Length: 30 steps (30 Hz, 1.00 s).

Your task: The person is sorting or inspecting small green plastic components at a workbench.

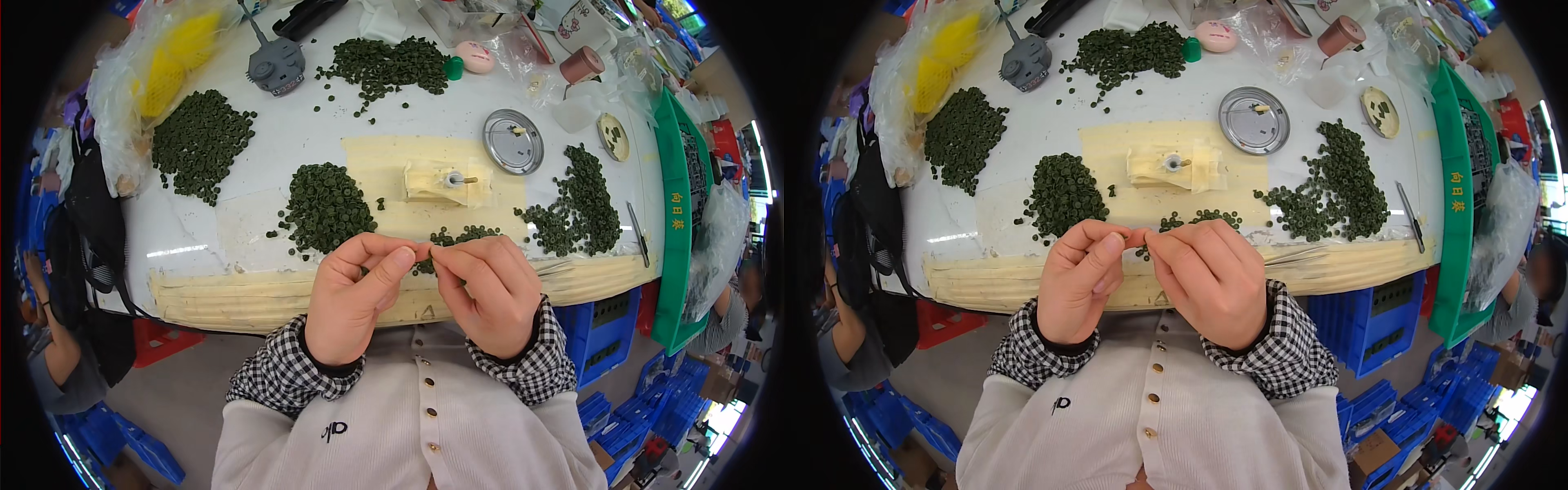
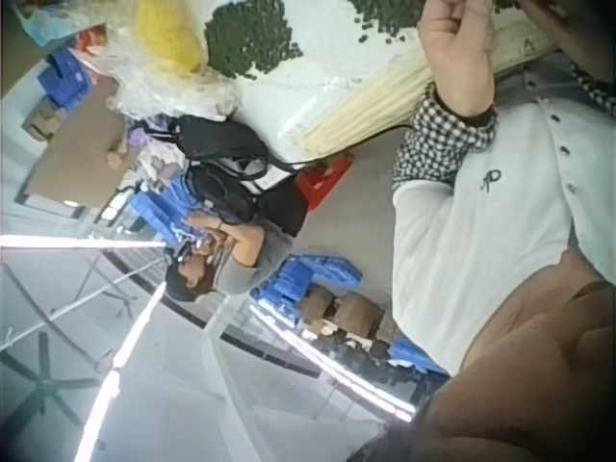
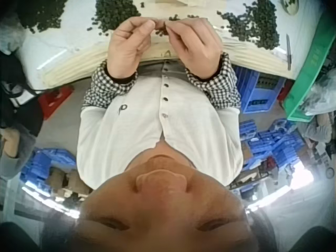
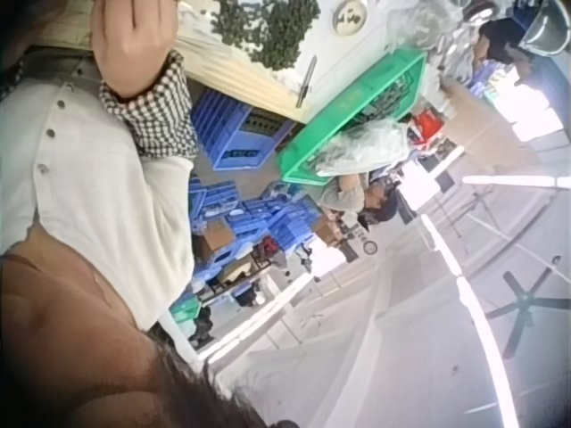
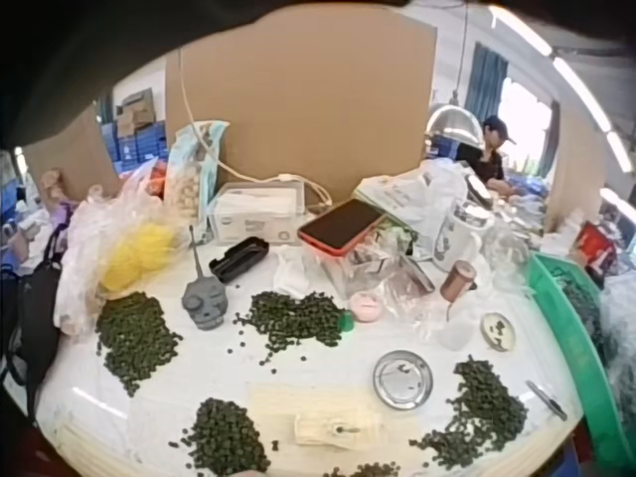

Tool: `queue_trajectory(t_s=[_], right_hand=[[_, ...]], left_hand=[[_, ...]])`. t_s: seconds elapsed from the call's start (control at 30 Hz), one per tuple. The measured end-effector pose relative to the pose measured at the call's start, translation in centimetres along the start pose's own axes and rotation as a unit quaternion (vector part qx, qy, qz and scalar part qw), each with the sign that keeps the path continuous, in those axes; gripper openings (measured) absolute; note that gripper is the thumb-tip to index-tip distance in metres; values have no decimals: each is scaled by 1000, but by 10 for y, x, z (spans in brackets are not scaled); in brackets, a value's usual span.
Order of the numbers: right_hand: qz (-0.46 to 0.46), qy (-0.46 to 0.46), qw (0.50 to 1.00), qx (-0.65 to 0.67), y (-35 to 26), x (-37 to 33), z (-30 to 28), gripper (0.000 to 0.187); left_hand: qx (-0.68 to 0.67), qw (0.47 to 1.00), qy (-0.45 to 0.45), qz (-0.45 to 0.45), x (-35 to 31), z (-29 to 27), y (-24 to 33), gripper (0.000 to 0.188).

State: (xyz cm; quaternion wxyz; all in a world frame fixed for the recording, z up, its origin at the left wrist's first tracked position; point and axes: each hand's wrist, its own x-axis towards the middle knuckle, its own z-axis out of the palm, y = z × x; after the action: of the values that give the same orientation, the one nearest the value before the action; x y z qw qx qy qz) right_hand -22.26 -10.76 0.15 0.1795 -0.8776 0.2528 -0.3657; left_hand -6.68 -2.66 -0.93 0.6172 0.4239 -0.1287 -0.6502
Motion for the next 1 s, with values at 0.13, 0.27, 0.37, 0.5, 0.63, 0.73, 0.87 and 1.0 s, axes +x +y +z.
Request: queue_trajectory(t_s=[0.13,0.27,0.37,0.5,0.63,0.73,0.87,1.0], right_hand=[[11,-13,1000,5,2,-1,1,24],[19,-30,999,5,6,-1,-1,23],[18,-36,999,-1,8,-2,-1,23],[0,-38,999,-24,10,-2,1,23],[-5,-48,998,-36,11,-2,1,23],[-6,-50,998,-35,13,-2,3,24],[23,-46,999,-7,12,-2,2,23],[95,-27,993,59,9,-6,5,20]], left_hand=[[25,1000,7,6,0,-1,-3,12],[41,999,9,11,3,0,-4,12],[54,998,-10,-8,2,-3,1,11],[88,996,-15,14,1,0,1,11],[116,993,-18,10,1,0,2,12],[116,993,-17,10,1,0,1,13],[111,993,-18,18,2,0,1,12],[62,998,-5,-3,3,-2,1,13]])
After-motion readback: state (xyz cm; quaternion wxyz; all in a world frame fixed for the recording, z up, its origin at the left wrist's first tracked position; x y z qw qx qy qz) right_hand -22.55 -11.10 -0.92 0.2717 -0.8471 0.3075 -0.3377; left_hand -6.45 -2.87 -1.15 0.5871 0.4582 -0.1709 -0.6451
